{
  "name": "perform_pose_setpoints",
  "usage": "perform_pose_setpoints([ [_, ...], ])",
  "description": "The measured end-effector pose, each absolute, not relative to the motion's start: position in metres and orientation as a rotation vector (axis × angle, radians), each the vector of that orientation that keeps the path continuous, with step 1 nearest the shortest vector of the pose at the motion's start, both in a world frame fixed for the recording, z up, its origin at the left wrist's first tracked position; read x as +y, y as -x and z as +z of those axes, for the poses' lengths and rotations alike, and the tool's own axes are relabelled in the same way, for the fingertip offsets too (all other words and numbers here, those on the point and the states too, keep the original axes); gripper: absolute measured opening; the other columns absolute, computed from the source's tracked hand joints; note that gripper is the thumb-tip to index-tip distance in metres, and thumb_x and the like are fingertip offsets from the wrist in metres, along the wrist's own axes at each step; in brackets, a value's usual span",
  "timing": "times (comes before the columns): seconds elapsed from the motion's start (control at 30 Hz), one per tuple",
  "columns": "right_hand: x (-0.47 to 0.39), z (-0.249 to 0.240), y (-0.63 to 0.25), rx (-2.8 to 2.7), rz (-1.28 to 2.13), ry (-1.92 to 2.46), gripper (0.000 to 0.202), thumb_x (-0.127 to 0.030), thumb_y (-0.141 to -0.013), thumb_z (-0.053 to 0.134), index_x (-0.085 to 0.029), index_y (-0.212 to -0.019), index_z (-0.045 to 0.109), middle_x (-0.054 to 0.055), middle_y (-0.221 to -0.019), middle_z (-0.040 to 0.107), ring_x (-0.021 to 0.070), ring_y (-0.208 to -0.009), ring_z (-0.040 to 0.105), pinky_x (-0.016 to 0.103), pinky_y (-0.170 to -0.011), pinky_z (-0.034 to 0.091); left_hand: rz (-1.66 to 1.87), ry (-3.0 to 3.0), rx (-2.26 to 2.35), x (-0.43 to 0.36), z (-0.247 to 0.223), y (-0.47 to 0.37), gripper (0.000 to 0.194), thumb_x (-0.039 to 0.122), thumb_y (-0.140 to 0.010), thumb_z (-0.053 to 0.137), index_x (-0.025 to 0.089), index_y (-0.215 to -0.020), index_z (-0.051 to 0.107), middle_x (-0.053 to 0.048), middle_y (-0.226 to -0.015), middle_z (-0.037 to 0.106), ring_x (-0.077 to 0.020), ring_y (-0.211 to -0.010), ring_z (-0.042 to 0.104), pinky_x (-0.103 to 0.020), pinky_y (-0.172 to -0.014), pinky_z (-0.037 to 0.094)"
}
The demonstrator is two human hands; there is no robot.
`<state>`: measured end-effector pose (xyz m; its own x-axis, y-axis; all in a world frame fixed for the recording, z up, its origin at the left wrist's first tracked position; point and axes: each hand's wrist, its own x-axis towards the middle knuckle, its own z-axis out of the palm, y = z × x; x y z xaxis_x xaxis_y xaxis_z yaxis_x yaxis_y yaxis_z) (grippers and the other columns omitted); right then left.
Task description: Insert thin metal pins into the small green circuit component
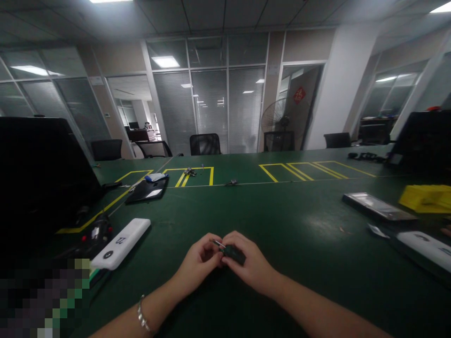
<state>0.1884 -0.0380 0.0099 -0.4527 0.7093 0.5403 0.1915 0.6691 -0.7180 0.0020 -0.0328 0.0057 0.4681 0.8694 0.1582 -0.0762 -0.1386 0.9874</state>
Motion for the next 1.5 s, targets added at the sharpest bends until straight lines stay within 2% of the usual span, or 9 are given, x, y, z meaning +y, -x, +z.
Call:
perform_pose_setpoints([
  [0.23, -0.04, 0.013, -0.192, -1.93, 0.685, 0.688, 0.021, -0.011, -0.083, 0.06, -0.02, -0.102, 0.06, 0.005, -0.096, 0.059, 0.018, -0.089, 0.058, 0.03, -0.08, 0.047, 1.003, -1.494, 0.691, -0.034, 0.008, -0.004, 0.011, 0.016, -0.085, 0.063, 0.015, -0.095, 0.059, -0.001, -0.078, 0.062, -0.0138, -0.071, 0.057, -0.027, -0.068, 0.044],
  [0.47, -0.038, 0.013, -0.195, -1.852, 0.65, 0.728, 0.014, -0.015, -0.085, 0.057, -0.019, -0.098, 0.06, 0.005, -0.092, 0.058, 0.0185, -0.087, 0.058, 0.031, -0.077, 0.047, 0.956, -1.463, 0.712, -0.034, 0.01, -0.002, 0.02, 0.019, -0.086, 0.062, 0.015, -0.105, 0.059, -0.004, -0.083, 0.064, -0.0175, -0.078, 0.061, -0.031, -0.072, 0.047],
  [0.63, -0.038, 0.015, -0.195, -1.883, 0.679, 0.785, 0.011, -0.018, -0.088, 0.055, -0.019, -0.097, 0.061, 0.005, -0.092, 0.059, 0.0183, -0.086, 0.058, 0.03, -0.076, 0.047, 0.991, -1.463, 0.786, -0.03, 0.005, 0.001, 0.027, 0.021, -0.086, 0.062, 0.019, -0.112, 0.058, -0.002, -0.086, 0.064, -0.0168, -0.079, 0.06, -0.03, -0.075, 0.047],
  [0.8, -0.034, 0.011, -0.195, -1.892, 0.703, 0.872, 0.016, -0.018, -0.088, 0.056, -0.021, -0.103, 0.061, 0.004, -0.096, 0.061, 0.0187, -0.089, 0.058, 0.031, -0.078, 0.047, 1.026, -1.569, 0.853, -0.029, 0.004, 0.005, 0.034, 0.018, -0.083, 0.063, 0.022, -0.117, 0.058, -0.006, -0.105, 0.064, -0.0206, -0.094, 0.06, -0.033, -0.083, 0.047],
  [0.9, -0.033, 0.011, -0.195, -1.901, 0.733, 0.891, 0.023, -0.019, -0.089, 0.055, -0.023, -0.111, 0.06, 0.004, -0.104, 0.061, 0.0195, -0.096, 0.058, 0.032, -0.082, 0.047, 1.04, -1.663, 0.912, -0.026, 0.005, 0.009, 0.035, 0.021, -0.086, 0.058, 0.024, -0.121, 0.058, -0.007, -0.113, 0.06, -0.0193, -0.087, 0.062, -0.034, -0.081, 0.05],
  [1.0, -0.034, 0.013, -0.196, -1.926, 0.744, 0.939, 0.028, -0.02, -0.09, 0.054, -0.025, -0.117, 0.059, 0.004, -0.108, 0.061, 0.0201, -0.1, 0.057, 0.033, -0.085, 0.047, 1.042, -1.76, 1.029, -0.021, 0.005, 0.015, 0.034, 0.024, -0.087, 0.056, 0.024, -0.121, 0.059, -0.007, -0.111, 0.062, -0.0198, -0.086, 0.063, -0.035, -0.081, 0.049],
  [1.13, -0.036, 0.017, -0.197, -1.958, 0.755, 1.007, 0.028, -0.021, -0.09, 0.055, -0.026, -0.117, 0.061, 0.003, -0.103, 0.061, 0.0192, -0.094, 0.058, 0.033, -0.082, 0.047, 1.065, -1.78, 1.102, -0.017, 0.004, 0.019, 0.028, 0.026, -0.087, 0.056, 0.021, -0.115, 0.06, -0.007, -0.103, 0.066, -0.0223, -0.091, 0.062, -0.035, -0.084, 0.048],
  [1.5, -0.033, 0.014, -0.197, -1.997, 0.759, 1.006, 0.031, -0.019, -0.088, 0.059, -0.03, -0.117, 0.064, 0.004, -0.1, 0.063, 0.0207, -0.092, 0.06, 0.036, -0.08, 0.049, 1.103, -1.84, 1.126, -0.024, 0.01, 0.017, 0.025, 0.026, -0.088, 0.054, 0.023, -0.11, 0.066, -0.007, -0.105, 0.064, -0.0239, -0.093, 0.06, -0.035, -0.082, 0.047],
])
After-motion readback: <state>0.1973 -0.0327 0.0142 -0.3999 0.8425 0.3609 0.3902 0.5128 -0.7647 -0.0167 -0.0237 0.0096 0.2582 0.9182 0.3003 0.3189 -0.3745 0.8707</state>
